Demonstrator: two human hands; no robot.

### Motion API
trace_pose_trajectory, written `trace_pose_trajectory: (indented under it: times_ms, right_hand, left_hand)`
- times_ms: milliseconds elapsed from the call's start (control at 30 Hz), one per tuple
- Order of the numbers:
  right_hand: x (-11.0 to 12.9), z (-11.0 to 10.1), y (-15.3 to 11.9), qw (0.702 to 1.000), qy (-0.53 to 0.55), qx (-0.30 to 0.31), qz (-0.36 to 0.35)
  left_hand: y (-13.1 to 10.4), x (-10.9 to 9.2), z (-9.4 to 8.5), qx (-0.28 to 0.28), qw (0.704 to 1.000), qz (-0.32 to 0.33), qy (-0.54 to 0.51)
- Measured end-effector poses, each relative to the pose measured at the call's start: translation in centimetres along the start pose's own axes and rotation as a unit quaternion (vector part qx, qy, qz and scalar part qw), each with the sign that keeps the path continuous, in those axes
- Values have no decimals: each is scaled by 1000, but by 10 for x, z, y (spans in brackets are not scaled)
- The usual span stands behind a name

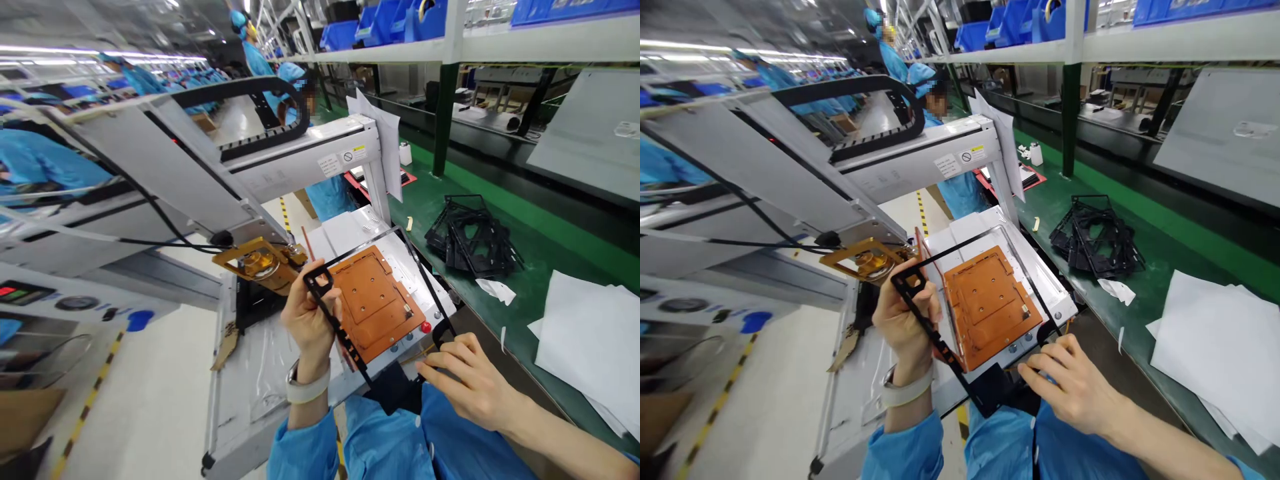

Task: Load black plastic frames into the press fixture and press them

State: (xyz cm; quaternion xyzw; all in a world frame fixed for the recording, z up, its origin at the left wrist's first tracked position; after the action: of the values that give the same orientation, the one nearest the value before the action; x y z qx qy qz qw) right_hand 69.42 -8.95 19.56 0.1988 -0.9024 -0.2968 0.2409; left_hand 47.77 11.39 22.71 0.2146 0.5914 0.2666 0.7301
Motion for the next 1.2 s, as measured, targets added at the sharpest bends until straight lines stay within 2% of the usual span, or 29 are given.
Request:
trace_pose_trajectory:
  times_ms: [167, 367, 600, 867, 1200]
  right_hand:
    - [-4, -3, -5, 1000, -4, -5, 17]
    - [-5, -10, -8, 1000, 0, 3, 16]
    - [-5, -16, -9, 1000, -5, 11, 14]
    - [6, -26, -2, 1000, -12, 2, -14]
    - [8, -31, 1, 1000, 2, -9, -18]
  left_hand:
    - [-3, 3, 13, 12, 999, -28, -13]
    - [-3, 2, 23, 26, 999, -29, -22]
    - [-3, 0, 24, 24, 999, -30, 11]
    - [-2, 7, 19, 62, 998, 25, -10]
    - [1, 6, 22, 54, 997, 53, 6]
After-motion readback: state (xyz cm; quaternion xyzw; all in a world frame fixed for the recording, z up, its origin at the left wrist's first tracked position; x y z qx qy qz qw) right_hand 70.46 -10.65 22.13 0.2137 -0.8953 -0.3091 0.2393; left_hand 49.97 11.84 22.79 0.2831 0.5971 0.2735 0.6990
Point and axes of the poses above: each hand's wrist, its own y-axis towards the middle knuckle, its own z-axis out of the palm, x = y × z, the point moved 6 cm from there along y, towards the middle knuckle, and after that the axes turned 10 degrees about z, right-handed, at the moved point
